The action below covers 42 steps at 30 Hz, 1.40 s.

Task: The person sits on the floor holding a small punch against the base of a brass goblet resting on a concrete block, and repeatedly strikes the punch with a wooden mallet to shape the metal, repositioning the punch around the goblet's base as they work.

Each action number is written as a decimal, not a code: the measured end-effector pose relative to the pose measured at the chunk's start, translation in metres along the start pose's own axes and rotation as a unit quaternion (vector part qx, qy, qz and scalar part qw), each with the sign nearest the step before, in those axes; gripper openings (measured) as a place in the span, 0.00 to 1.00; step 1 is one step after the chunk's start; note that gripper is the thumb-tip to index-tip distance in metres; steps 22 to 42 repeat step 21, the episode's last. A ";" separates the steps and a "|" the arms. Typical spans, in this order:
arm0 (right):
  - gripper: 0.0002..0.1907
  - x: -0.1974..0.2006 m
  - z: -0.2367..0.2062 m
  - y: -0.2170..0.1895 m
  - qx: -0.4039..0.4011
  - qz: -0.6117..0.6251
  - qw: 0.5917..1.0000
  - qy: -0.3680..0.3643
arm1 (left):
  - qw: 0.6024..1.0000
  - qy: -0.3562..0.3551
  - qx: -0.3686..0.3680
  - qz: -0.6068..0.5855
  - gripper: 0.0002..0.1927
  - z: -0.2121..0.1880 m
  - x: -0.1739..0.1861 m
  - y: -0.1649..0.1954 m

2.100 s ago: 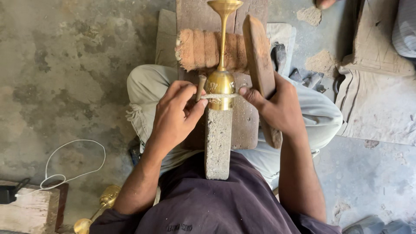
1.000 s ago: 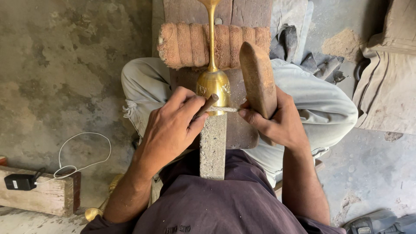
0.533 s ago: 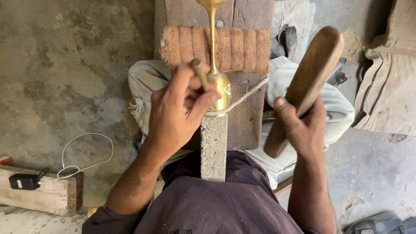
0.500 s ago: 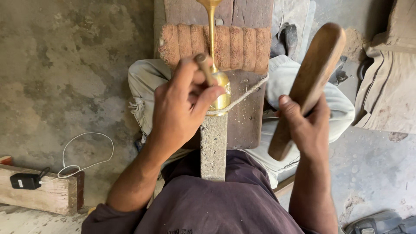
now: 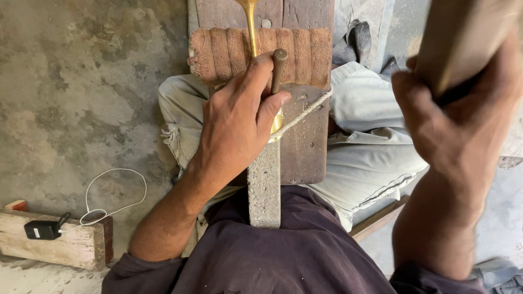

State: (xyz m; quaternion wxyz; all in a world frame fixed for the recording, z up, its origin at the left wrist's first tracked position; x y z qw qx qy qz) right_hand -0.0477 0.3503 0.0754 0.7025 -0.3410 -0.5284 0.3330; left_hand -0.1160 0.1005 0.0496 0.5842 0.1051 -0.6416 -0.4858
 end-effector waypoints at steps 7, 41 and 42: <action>0.25 -0.008 0.036 -0.039 0.085 -0.391 0.914 -0.070 | 1.000 -0.014 0.008 -0.004 0.23 0.005 0.000 0.003; 0.25 -0.033 0.025 0.081 0.024 -0.420 0.903 -0.092 | 0.994 -0.104 -0.032 0.014 0.24 0.016 -0.011 0.005; 0.25 -0.033 0.025 0.081 0.024 -0.420 0.903 -0.092 | 0.994 -0.104 -0.032 0.014 0.24 0.016 -0.011 0.005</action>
Point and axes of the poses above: each hand's wrist, its own z-axis towards the middle knuckle, its own x-axis out of the back of the hand, y = z × x, the point moved 7 cm from there along z, towards the middle knuckle, and after that the axes turned 1 degree about -z, right-handed, at the moved point
